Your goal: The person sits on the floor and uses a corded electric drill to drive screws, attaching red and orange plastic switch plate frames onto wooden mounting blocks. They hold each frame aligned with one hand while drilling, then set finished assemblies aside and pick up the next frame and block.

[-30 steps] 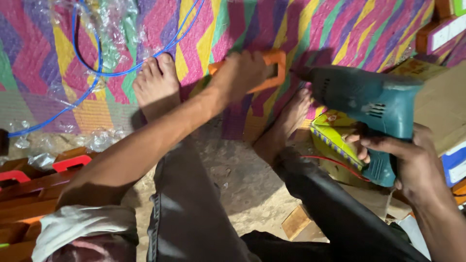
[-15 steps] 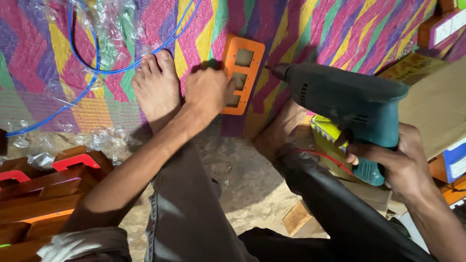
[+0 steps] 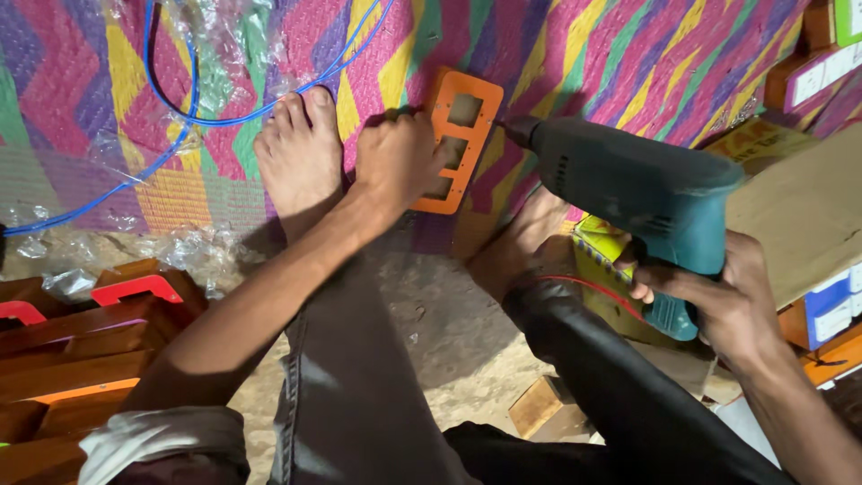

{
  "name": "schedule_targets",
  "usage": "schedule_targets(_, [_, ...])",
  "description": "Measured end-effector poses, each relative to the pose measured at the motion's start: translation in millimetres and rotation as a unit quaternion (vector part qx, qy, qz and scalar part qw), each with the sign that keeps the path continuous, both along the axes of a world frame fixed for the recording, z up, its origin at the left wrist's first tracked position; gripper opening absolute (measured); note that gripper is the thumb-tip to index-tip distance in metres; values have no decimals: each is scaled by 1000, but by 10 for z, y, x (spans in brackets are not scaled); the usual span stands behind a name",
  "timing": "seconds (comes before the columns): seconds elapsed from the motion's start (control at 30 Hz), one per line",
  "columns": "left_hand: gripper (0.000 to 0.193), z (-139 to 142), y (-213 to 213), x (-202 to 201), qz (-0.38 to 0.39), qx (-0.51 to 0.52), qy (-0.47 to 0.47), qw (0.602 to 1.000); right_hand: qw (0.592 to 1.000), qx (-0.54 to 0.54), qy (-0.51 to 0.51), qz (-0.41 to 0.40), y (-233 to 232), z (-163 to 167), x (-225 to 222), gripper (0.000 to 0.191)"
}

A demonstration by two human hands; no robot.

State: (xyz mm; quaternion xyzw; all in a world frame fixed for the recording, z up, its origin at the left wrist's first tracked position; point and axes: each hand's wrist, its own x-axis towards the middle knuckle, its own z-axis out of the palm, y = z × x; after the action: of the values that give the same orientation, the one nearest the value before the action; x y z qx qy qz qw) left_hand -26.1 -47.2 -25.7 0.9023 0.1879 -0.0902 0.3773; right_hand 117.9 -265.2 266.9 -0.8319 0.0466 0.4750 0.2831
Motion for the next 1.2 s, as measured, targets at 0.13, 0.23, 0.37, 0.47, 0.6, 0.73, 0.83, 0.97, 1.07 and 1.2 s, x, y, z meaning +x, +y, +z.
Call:
schedule_targets(0.13, [40, 5, 15, 3, -4, -28, 17, 999, 999, -21, -6, 42, 21, -8, -6, 33])
schedule_targets(0.23, [40, 29, 30, 12, -12, -32, 34, 999, 999, -6, -6, 50, 32, -16, -1, 35])
schedule_targets(0.37, [40, 64, 61, 26, -21, -44, 39, 998, 1000, 7, 0, 31, 36, -31, 2, 38])
schedule_targets(0.47, [42, 86, 83, 30, -27, -52, 47, 997, 999, 2, -4, 35, 36, -52, 2, 41])
schedule_targets(0.6, [42, 111, 100, 27, -23, -53, 36, 998, 1000, -4, -3, 28, 32, -61, -1, 41])
schedule_targets(0.73, [41, 123, 102, 26, -20, -58, 31, 998, 999, -2, -8, 34, 52, -77, -7, 38])
schedule_targets(0.83, [40, 117, 91, 22, -25, -55, 45, 997, 1000, 4, -5, 19, 105, -77, -21, 39])
schedule_targets(0.97, [36, 82, 72, 16, -28, -60, 25, 997, 999, -51, 9, -16, 245, -81, -21, 38])
schedule_targets(1.07, [32, 45, 49, 19, -22, -59, 2, 998, 995, -42, 38, -82, 341, -102, -29, 29])
schedule_targets(1.2, [30, -6, 28, 30, -21, -55, -14, 998, 991, -82, 41, -93, 314, -116, -36, 21])
